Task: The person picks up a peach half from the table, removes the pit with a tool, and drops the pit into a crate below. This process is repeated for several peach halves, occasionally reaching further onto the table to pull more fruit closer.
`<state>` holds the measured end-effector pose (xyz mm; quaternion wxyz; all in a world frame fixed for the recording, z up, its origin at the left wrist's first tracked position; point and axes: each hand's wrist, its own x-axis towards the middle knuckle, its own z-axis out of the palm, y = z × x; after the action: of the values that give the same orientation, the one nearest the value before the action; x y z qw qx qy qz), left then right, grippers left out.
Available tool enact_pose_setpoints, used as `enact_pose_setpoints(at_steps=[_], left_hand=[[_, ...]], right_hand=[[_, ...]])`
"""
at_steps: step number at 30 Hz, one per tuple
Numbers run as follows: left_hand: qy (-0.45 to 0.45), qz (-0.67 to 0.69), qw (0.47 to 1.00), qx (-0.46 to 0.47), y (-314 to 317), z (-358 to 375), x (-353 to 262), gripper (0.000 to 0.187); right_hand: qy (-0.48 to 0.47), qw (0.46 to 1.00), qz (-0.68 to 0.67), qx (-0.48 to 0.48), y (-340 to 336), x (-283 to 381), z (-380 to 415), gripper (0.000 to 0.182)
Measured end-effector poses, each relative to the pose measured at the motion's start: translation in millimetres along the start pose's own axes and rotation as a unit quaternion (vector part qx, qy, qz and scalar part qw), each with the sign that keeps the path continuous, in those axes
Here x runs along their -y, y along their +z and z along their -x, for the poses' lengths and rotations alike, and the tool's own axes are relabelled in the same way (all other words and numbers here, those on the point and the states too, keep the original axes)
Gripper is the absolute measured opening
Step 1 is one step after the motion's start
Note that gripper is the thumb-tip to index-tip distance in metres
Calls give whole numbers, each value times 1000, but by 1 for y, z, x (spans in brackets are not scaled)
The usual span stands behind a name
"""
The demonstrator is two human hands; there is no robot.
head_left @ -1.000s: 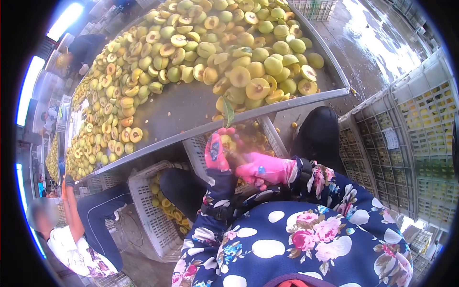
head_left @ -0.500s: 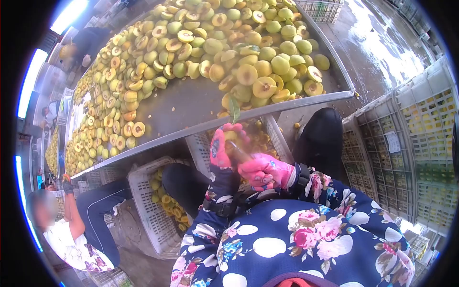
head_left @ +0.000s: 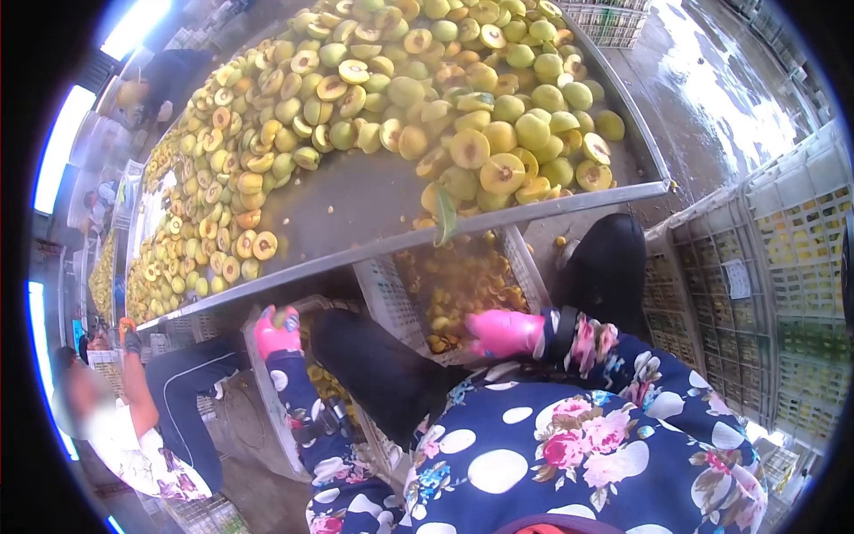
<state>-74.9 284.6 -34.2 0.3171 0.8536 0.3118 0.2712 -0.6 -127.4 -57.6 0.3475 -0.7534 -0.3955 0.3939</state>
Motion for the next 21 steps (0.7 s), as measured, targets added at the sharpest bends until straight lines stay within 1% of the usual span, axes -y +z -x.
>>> enact_pose_setpoints(at_steps=[1, 2, 3, 4, 5, 6, 7, 8, 9, 10, 12, 13, 15, 17, 18, 20, 21], left_hand=[[58, -113, 992, 17, 0, -11, 22, 37], [120, -128, 984, 13, 5, -8, -17, 41], [-85, 17, 987, 139, 10, -1, -96, 37], [-13, 242, 954, 178, 32, -9, -97, 31], [-28, 259, 936, 236, 54, -22, -113, 25], [96, 209, 949, 214, 91, -31, -121, 23], [110, 60, 965, 232, 103, -26, -173, 21], [105, 19, 959, 262, 132, -38, -182, 26], [22, 61, 940, 334, 162, -46, -192, 16], [-39, 51, 931, 359, 200, -58, -187, 11], [-29, -33, 936, 350, 242, -63, -190, 13], [-27, -67, 936, 345, 257, -61, -190, 15], [-33, -97, 936, 336, 277, -57, -189, 17], [-49, -88, 939, 330, 288, -53, -187, 19], [-57, -64, 941, 329, 291, -52, -183, 21], [-82, 12, 942, 325, 291, -51, -177, 23], [-97, 74, 937, 327, 289, -50, -175, 25]], right_hand=[[43, 996, 76, -18, 5, -4, -3, 28], [53, 998, 21, -39, 1, -2, -6, 28], [67, 996, -37, -55, 2, -1, -7, 28], [82, 990, -94, -71, 4, -2, -6, 28], [59, 998, 28, -8, 9, -19, -5, 30], [97, 981, 116, 121, 17, -34, -6, 28], [14, 972, 153, 176, 33, -60, -8, 27], [17, 965, 163, 206, 28, -55, -5, 27], [19, 956, 172, 236, 22, -49, -3, 27], [74, 976, 121, 166, 12, -32, 0, 25], [177, 984, 16, 20, 5, -16, 4, 24], [107, 988, 108, 23, 26, -46, 3, 26], [51, 980, 140, 133, 38, -72, -11, 28], [-5, 954, 174, 244, 31, -77, -14, 31], [47, 966, 133, 216, 31, -78, -14, 30], [143, 976, 49, 157, 0, -36, -7, 27], [105, 989, 21, 104, -15, -21, 2, 23]])
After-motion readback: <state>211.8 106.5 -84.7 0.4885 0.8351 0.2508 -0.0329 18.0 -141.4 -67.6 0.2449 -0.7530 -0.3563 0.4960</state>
